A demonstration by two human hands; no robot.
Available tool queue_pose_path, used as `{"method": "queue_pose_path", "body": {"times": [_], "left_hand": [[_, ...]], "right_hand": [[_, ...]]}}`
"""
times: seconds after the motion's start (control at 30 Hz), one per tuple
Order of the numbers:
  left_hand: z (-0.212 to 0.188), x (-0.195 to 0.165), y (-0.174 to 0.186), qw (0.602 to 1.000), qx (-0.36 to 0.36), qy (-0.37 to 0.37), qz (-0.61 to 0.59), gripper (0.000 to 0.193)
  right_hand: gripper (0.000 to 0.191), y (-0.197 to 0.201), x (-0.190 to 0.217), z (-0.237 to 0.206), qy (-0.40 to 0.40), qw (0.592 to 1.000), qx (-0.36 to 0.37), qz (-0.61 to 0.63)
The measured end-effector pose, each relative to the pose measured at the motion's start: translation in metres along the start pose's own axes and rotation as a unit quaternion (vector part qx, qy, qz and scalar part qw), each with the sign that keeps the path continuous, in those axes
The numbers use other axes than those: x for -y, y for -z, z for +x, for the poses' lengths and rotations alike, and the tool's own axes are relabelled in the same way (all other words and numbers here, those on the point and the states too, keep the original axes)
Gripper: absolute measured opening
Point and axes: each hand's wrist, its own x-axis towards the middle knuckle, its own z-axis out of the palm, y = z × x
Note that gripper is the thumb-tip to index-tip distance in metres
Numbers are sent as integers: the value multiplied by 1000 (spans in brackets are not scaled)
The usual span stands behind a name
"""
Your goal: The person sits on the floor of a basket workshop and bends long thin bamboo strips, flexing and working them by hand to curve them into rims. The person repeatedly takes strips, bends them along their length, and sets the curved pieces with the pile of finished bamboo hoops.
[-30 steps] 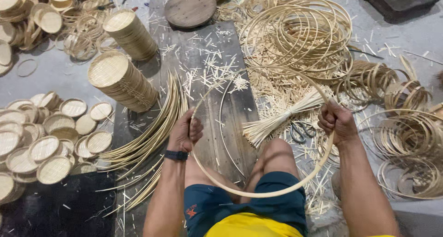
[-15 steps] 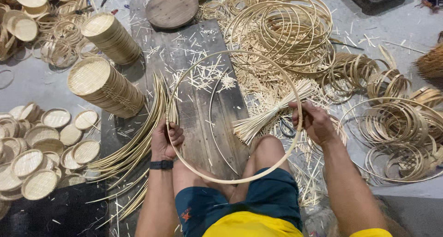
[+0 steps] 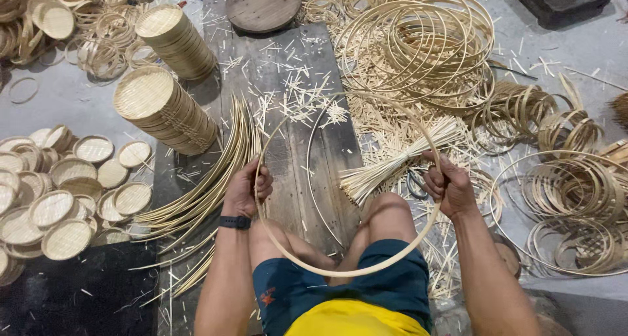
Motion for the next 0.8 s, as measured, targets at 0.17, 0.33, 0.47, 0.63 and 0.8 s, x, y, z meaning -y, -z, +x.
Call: {"method": "queue_pose_path", "body": {"times": [0.17,0.33,0.47,0.63,0.8], "left_hand": [[-1,-1,-2,995,-7,49,90,47],[-3,4,-6,996,-38,60,53,47],[-9,5,-1,998,-37,47,13,51],[-27,4,10,996,-79,2,42,44],[-54,15,32,983,-129,11,131,40]], "right_hand": [[44,0,1,-4,-13,1000,8,-16],[43,-1,3,-9,-21,999,2,-50],[44,-2,1,-19,-16,997,-30,-70],[46,-3,-2,-28,-14,964,-35,-264],[27,-3,-12,-36,-45,878,-46,-475]]}}
